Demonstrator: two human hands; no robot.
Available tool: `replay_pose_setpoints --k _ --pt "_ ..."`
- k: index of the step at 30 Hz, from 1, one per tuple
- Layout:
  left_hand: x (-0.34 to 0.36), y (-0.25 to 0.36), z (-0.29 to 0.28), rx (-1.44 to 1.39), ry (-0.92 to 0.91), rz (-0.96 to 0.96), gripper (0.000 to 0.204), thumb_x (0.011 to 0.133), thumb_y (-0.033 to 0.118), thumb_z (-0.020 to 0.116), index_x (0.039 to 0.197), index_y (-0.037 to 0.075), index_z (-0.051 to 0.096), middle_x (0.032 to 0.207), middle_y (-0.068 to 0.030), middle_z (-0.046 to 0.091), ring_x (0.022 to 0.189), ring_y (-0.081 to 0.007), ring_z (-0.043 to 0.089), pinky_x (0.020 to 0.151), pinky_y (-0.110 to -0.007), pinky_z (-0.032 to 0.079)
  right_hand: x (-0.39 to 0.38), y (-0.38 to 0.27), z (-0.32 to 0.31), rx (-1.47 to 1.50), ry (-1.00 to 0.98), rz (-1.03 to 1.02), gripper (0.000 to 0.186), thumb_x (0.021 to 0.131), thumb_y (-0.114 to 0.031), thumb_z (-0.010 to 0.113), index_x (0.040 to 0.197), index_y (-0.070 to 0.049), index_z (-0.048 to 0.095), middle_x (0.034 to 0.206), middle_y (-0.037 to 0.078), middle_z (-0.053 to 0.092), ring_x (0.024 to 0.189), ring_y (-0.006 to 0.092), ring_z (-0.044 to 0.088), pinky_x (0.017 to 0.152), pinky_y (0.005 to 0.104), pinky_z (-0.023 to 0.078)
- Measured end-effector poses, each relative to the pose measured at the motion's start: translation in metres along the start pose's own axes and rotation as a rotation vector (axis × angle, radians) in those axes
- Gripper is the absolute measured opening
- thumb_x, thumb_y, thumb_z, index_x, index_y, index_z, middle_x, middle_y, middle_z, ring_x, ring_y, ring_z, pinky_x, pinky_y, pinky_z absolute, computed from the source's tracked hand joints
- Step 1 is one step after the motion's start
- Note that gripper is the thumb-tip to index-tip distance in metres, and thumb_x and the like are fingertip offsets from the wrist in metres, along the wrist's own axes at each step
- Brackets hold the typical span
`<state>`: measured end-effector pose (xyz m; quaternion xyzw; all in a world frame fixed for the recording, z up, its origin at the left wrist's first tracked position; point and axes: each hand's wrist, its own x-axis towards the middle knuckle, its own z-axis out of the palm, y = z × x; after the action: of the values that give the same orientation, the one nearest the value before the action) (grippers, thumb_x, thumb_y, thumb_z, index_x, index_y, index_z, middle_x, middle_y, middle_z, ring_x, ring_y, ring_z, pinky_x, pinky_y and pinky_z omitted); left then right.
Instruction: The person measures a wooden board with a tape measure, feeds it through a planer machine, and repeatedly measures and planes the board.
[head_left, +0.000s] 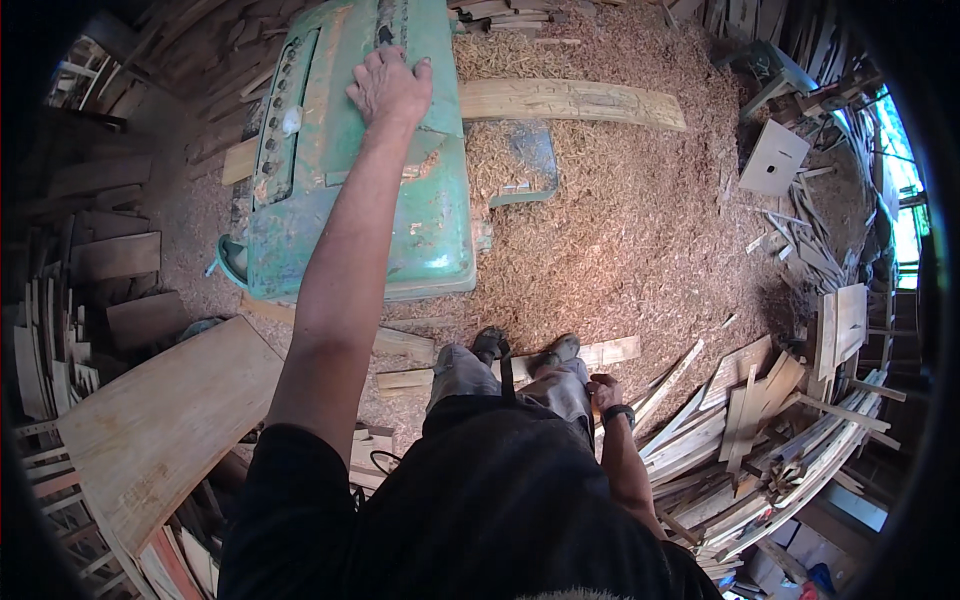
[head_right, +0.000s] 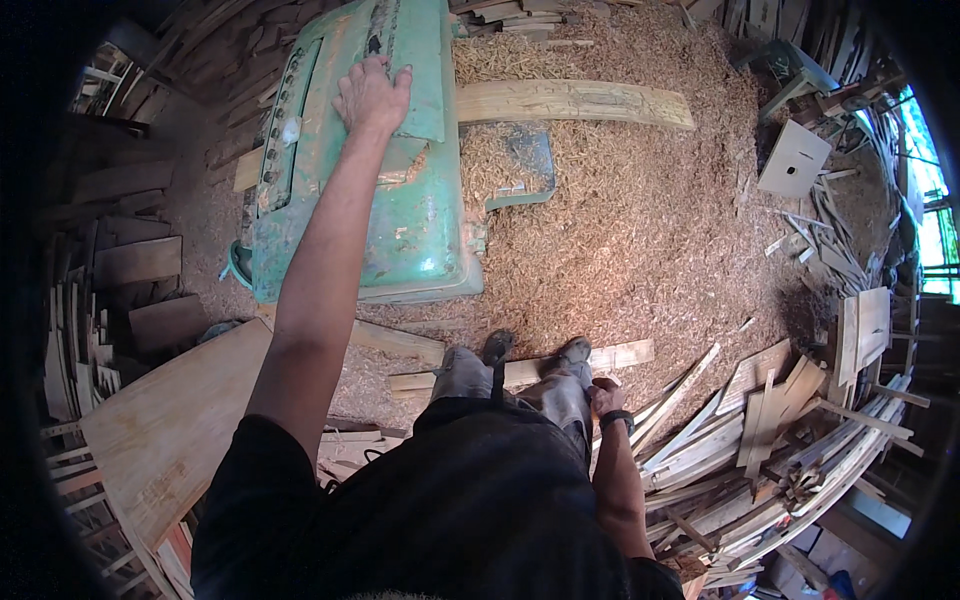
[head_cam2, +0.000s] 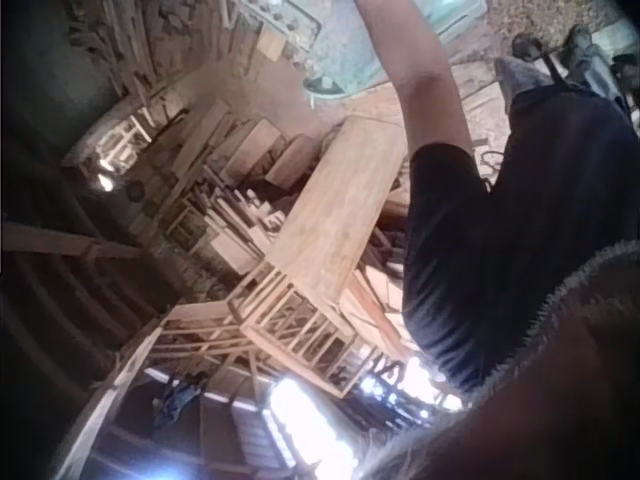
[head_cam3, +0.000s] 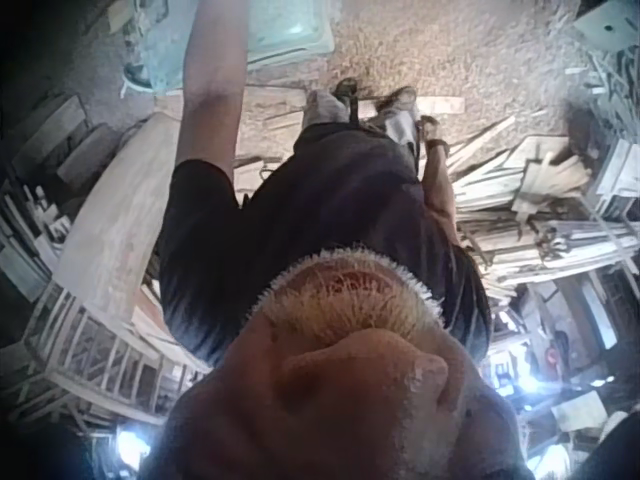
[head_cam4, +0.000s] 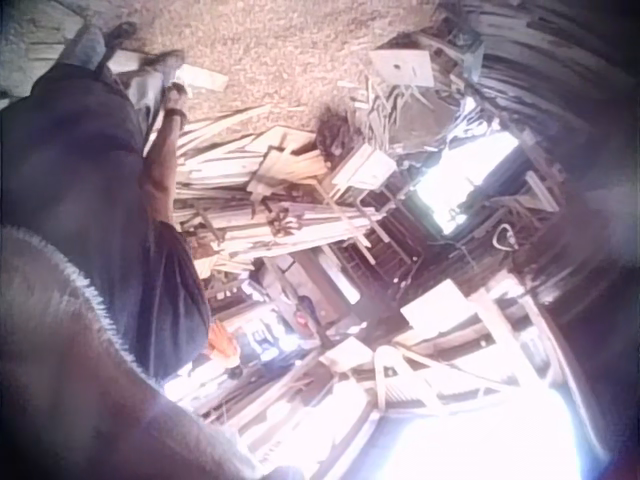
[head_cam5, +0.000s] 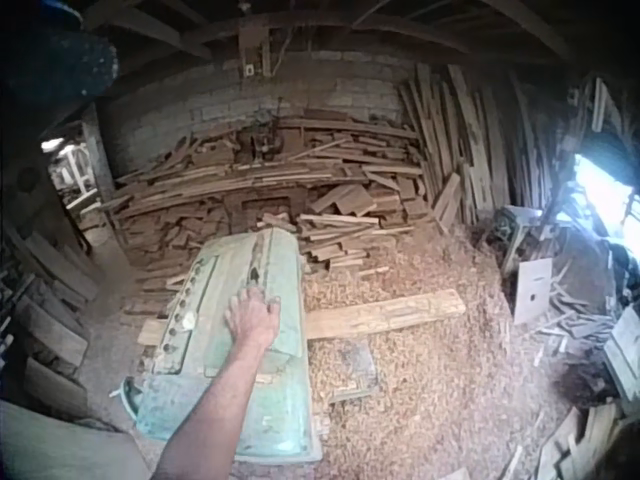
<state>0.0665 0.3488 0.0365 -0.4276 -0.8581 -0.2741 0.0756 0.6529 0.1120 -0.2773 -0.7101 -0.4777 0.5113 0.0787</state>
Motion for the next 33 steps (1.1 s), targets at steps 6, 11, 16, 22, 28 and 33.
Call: replay_pose_setpoints --k 6,11,16,22,28,33 --pt "-0.010 0.003 -0.006 0.122 0.007 0.030 0.059 0.089 0.044 0.060 0.136 0.009 0.049 0.136 -0.0147 0.050 0.126 -0.0331 0.043 0.102 -0.051 0.034 0.039 0.016 -0.008 -0.101 -0.159 -0.010 0.042 0.069 -0.009 0.072 0.108 0.004 0.067 0.103 0.019 0.070 0.098 0.0278 0.066 0.089 0.0356 0.051" --pt "-0.006 0.013 0.002 0.178 -0.005 0.046 0.061 0.089 0.045 0.061 0.137 0.009 0.048 0.134 -0.0152 0.050 0.125 -0.0333 0.044 0.102 -0.051 0.035 0.080 0.045 -0.028 0.126 -0.226 0.148 0.043 0.068 -0.010 0.073 0.107 0.005 0.067 0.100 0.019 0.071 0.092 0.0285 0.068 0.084 0.0355 0.054" --pt "-0.008 0.006 0.001 0.335 0.024 0.051 0.063 0.090 0.049 0.058 0.137 0.009 0.047 0.134 -0.0150 0.050 0.124 -0.0334 0.044 0.101 -0.052 0.037 0.089 -0.017 -0.044 -0.087 -0.238 0.014 0.043 0.068 -0.011 0.073 0.108 0.004 0.067 0.102 0.020 0.071 0.097 0.0299 0.067 0.088 0.0381 0.052" --pt "-0.003 0.015 0.008 0.459 -0.005 0.042 0.062 0.094 0.051 0.051 0.141 0.011 0.044 0.135 -0.0144 0.049 0.125 -0.0336 0.045 0.101 -0.053 0.039 0.138 -0.020 -0.079 -0.116 -0.218 -0.022 0.033 0.074 -0.010 0.071 0.104 0.003 0.068 0.099 0.019 0.071 0.099 0.0280 0.066 0.089 0.0377 0.052" --pt "-0.005 0.008 0.005 0.533 0.011 0.012 0.065 0.094 0.053 0.049 0.142 0.010 0.043 0.135 -0.0143 0.049 0.125 -0.0342 0.046 0.100 -0.055 0.039 0.188 -0.042 -0.080 -0.120 -0.281 -0.136 0.030 0.072 -0.010 0.073 0.101 0.001 0.069 0.097 0.016 0.072 0.094 0.0265 0.067 0.088 0.0365 0.051" --pt "0.001 0.028 0.014 0.502 -0.018 0.004 0.065 0.094 0.055 0.048 0.142 0.012 0.043 0.139 -0.0149 0.048 0.128 -0.0343 0.046 0.103 -0.053 0.039 0.243 -0.055 -0.098 -0.225 -0.193 -0.261 0.032 0.076 -0.015 0.069 0.104 0.000 0.070 0.094 0.013 0.072 0.088 0.0253 0.067 0.082 0.0333 0.051"
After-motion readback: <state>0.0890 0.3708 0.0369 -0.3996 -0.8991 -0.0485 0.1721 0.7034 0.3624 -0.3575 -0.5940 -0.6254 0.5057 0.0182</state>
